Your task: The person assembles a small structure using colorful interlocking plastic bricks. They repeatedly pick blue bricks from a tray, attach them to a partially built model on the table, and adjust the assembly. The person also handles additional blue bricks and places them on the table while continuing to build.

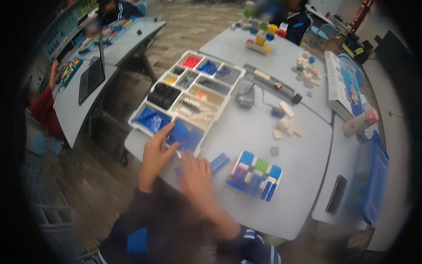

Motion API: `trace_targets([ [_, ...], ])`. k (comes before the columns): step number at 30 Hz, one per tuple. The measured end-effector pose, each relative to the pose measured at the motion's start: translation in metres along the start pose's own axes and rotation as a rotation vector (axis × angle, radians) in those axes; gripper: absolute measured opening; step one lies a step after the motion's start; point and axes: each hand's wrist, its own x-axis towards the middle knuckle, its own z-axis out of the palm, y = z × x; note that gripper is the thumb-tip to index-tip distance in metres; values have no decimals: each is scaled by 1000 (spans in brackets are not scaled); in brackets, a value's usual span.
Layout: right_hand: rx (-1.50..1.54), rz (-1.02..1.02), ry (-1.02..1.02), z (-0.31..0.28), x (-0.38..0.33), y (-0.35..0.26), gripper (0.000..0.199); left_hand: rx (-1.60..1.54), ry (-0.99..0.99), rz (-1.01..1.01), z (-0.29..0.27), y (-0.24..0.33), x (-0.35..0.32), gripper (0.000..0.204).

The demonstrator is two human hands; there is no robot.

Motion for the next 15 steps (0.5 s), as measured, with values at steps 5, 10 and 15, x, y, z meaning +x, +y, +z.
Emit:
trace_targets([
  [5, 17, 4, -11, -1, -2, 2, 73, 47, 75, -83, 8, 1, -2, 50],
  [10, 12, 16, -12, -4, 1, -2, 73, 6, 155, -137, 12, 5, -5, 43],
  [15, 3, 3, -29, -6, 3, -1, 76, -63, 196, -91, 10, 2, -9, 42],
])
